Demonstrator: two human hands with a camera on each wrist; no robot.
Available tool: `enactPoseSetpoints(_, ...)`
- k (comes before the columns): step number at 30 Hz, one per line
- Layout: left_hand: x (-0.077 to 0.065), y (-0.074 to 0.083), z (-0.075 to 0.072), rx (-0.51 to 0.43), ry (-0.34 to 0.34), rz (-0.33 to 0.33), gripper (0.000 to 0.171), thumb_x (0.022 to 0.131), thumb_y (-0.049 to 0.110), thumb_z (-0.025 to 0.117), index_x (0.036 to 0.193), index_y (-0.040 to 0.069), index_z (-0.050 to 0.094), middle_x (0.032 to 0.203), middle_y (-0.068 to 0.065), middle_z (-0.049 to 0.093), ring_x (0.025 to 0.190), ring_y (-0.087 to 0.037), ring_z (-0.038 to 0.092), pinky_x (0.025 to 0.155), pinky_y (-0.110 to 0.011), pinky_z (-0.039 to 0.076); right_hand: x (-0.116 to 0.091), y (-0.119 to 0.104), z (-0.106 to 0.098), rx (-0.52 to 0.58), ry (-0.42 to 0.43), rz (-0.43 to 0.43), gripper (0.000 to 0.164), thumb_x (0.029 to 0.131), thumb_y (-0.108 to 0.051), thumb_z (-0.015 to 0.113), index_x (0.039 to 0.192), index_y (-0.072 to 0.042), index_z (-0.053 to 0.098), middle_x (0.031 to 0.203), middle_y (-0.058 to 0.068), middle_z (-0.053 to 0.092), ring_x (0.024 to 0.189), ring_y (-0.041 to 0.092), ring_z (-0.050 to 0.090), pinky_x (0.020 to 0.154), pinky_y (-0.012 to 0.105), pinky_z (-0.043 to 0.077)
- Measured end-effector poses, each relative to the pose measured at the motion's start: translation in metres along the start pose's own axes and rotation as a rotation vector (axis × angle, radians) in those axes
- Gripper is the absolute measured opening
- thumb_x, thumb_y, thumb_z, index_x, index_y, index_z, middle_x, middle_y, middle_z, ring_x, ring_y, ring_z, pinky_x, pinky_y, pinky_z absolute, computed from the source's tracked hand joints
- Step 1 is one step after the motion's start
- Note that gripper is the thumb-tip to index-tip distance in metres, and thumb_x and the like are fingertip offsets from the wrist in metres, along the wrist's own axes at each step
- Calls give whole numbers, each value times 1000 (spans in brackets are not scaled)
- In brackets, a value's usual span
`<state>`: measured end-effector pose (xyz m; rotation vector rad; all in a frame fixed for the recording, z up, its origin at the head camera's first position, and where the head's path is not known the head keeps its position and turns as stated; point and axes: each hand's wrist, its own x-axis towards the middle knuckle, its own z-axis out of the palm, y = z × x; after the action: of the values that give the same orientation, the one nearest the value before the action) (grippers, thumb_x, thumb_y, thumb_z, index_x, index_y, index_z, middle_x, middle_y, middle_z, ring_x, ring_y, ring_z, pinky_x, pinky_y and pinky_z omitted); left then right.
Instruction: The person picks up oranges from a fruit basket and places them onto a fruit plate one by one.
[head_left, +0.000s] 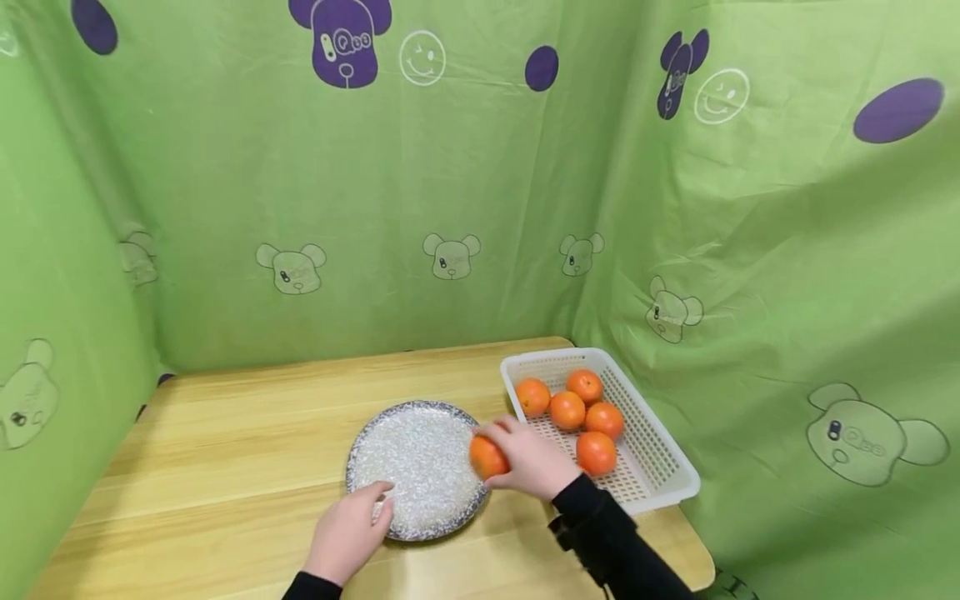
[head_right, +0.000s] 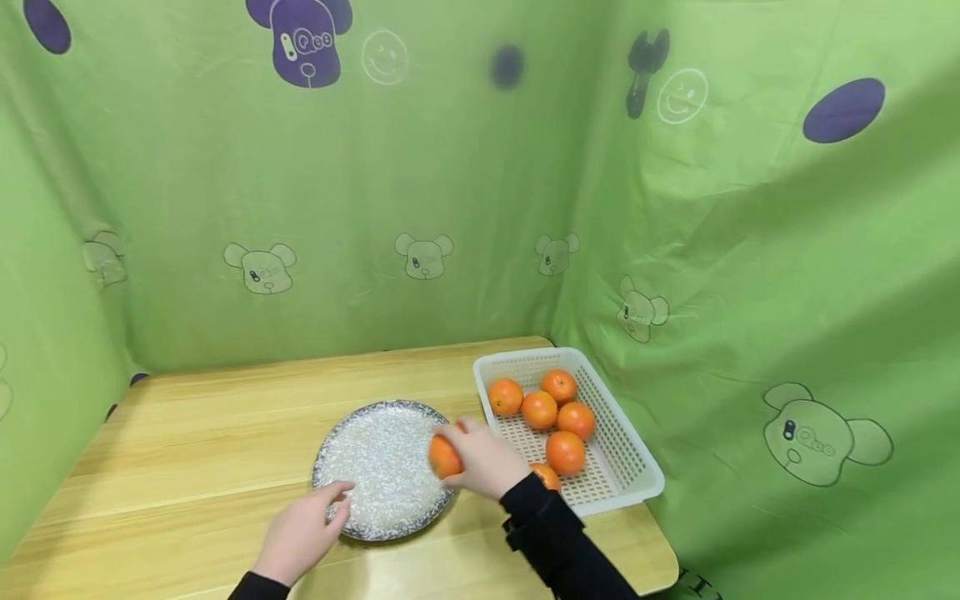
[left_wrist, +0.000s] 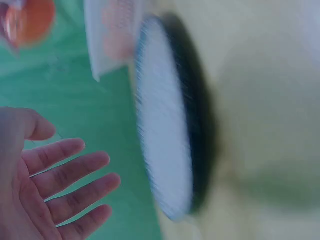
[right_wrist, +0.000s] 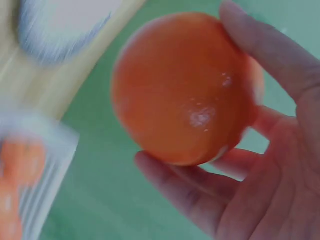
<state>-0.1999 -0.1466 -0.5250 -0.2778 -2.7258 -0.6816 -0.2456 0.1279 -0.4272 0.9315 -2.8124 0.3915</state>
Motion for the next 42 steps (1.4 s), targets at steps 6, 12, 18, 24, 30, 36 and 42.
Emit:
enactPoseSetpoints(6, 9, 34, -4, -114, -33, 56, 36, 89, 39, 53, 114, 14, 58, 98, -1, 67, 83, -18, 64, 67, -34, 51, 19, -45, 42, 19, -23, -159, 81, 65, -40, 78, 135, -17, 43, 121, 6, 51, 99, 19, 55, 75, 28, 50)
enactPoseSetpoints(12, 8, 35, -1, -226, -94, 2, 57, 84, 54, 53, 119, 9, 48, 100, -2, 59, 78, -12, 58, 60, -27, 47, 21, -63, 69, 26, 76, -252, 86, 63, -38, 79, 135, -10, 41, 114, 5, 55, 96, 16, 56, 82, 27, 48)
enactPoseSetpoints(18, 9, 26, 9, -344, -178, -16, 67, 78, 48, 63, 124, 2, 44, 110, -8, 54, 88, -13, 55, 69, -26, 48, 17, -66, 89, 99, 61, -274, 93, 64, -43, 79, 139, -10, 34, 122, 6, 52, 103, 17, 55, 85, 28, 47)
enactPoseSetpoints(24, 30, 10, 9, -252, -215, -24, 66, 71, 49, 69, 116, 4, 51, 96, -8, 56, 73, -13, 55, 55, -26, 46, 2, -47, 94, 125, -51, -103, 85, 74, -52, 67, 141, -13, 32, 135, 14, 43, 119, 27, 46, 93, 39, 44)
enactPoseSetpoints(30, 70, -18, 16, 24, -223, -113, 76, 64, 46, 74, 120, 0, 50, 97, -15, 56, 72, -23, 58, 53, -36, 47, -24, -18, 94, 94, -155, 33, 61, 78, -42, 67, 128, -12, 50, 124, 12, 53, 111, 28, 52, 89, 39, 46)
enactPoseSetpoints(36, 106, -35, 28, 184, -202, -164, 73, 67, 40, 74, 123, 0, 50, 99, -19, 55, 75, -34, 58, 56, -44, 48, -43, -6, 100, 114, -209, 78, 54, 76, -39, 69, 121, -12, 56, 117, 10, 58, 106, 25, 56, 83, 39, 48)
enactPoseSetpoints(42, 115, -50, 47, 237, -140, -173, 63, 68, 34, 76, 117, 1, 53, 92, -17, 54, 73, -34, 56, 57, -45, 47, -49, -3, 110, 159, -253, 96, 53, 77, -40, 68, 122, -15, 56, 118, 7, 58, 109, 22, 55, 85, 38, 48)
